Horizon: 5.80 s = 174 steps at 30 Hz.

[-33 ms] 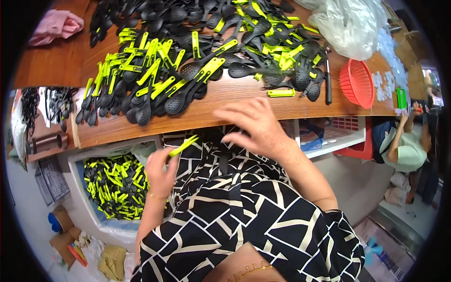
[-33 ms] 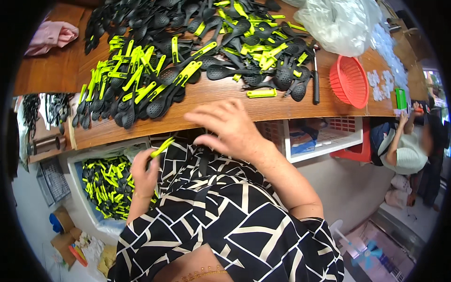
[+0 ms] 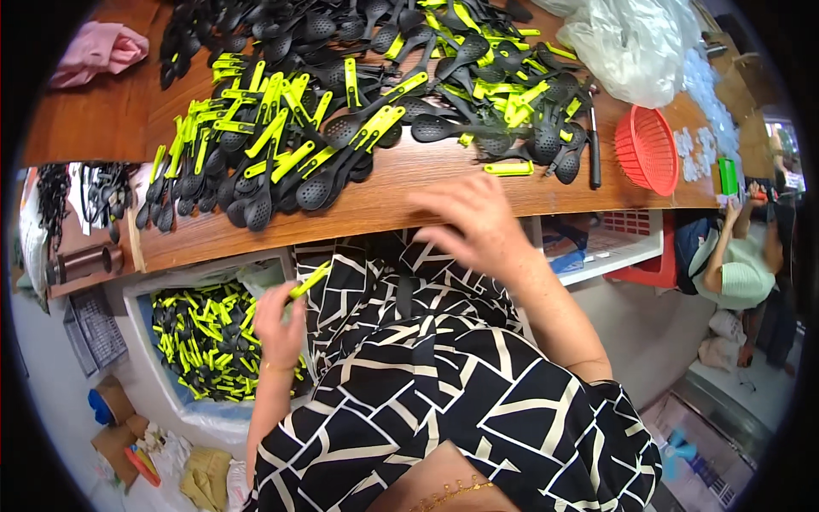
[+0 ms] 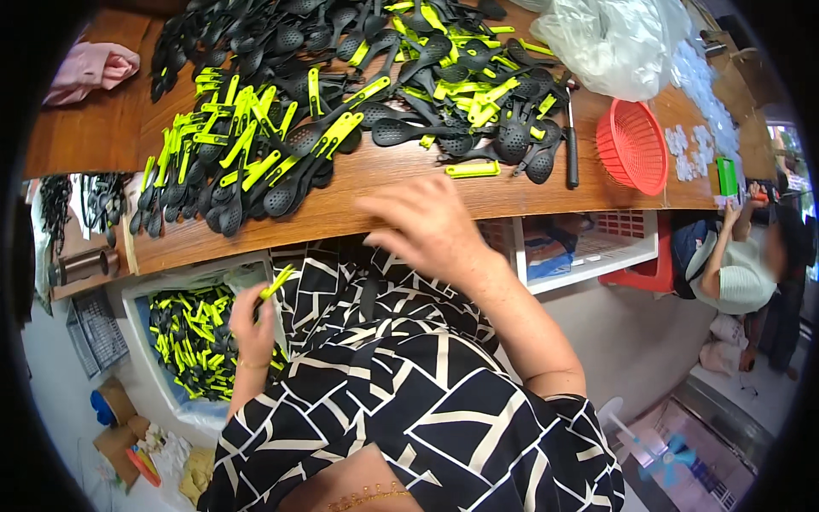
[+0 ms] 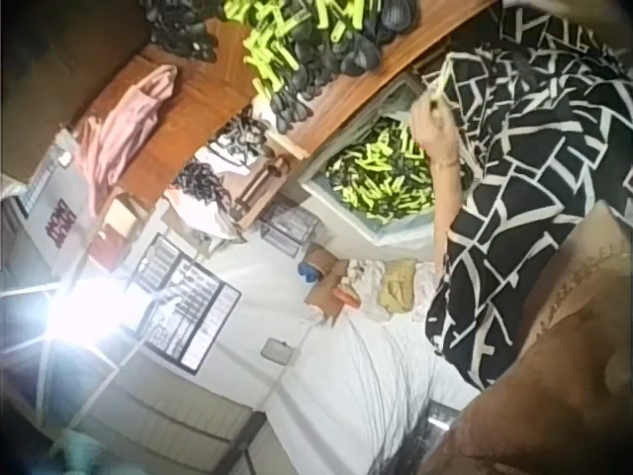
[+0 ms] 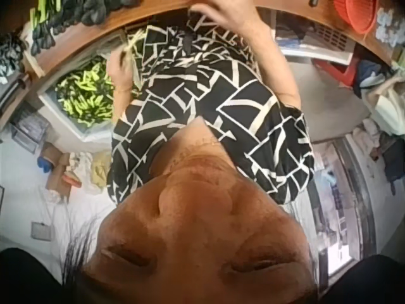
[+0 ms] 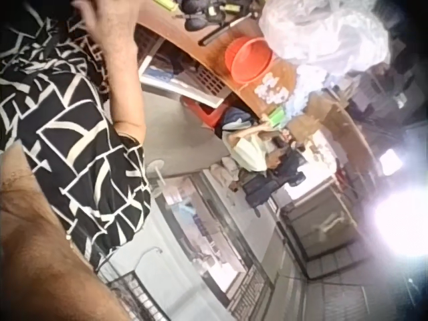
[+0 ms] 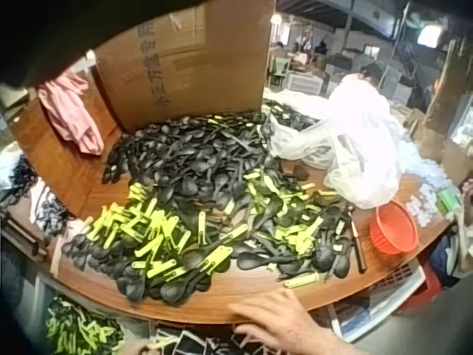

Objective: The person assembles black slotted spoons with neon-yellow handles by inserting the handle into the spoon head and securing it with a small metal pin. They repeatedly pick up components from piles on the table, align them, and tap the pin into place using a hammer.

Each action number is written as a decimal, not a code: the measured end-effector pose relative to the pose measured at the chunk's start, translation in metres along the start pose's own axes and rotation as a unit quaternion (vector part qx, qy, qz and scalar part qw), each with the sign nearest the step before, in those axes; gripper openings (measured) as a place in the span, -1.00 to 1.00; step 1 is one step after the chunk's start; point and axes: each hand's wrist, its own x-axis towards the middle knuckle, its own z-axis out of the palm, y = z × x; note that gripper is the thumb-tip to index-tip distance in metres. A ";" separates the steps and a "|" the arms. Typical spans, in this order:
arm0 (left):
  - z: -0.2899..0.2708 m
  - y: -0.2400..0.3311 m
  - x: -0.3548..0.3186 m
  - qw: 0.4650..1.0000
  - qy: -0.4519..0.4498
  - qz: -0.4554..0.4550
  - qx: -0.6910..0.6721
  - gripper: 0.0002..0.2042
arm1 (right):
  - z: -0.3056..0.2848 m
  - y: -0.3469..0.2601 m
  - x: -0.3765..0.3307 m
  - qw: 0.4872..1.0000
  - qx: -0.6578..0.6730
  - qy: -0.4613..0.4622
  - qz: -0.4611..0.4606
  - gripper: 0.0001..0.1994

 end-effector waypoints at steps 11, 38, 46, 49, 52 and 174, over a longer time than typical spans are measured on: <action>-0.032 -0.109 -0.094 0.928 -0.042 -0.360 0.082 -0.83 | -0.032 0.080 -0.034 0.965 -0.222 0.019 0.136 -0.79; 0.076 0.089 0.193 0.977 0.007 0.153 0.149 -0.74 | -0.060 0.143 0.025 0.939 -0.309 -0.008 0.148 -0.71; 0.082 0.081 0.194 0.975 0.033 0.154 0.156 -0.75 | -0.059 0.152 0.011 0.936 -0.271 0.113 0.195 -0.80; 0.080 0.081 0.195 0.973 0.046 0.157 0.162 -0.72 | -0.051 0.151 0.013 0.939 -0.259 0.131 0.182 -0.85; 0.076 0.081 0.195 0.971 0.033 0.152 0.181 -0.69 | -0.043 0.147 0.025 0.949 -0.238 0.144 0.151 -0.85; 0.001 -0.156 -0.132 0.809 -0.384 -0.315 0.315 -0.61 | -0.022 0.111 0.033 0.966 -0.253 0.029 0.043 -0.87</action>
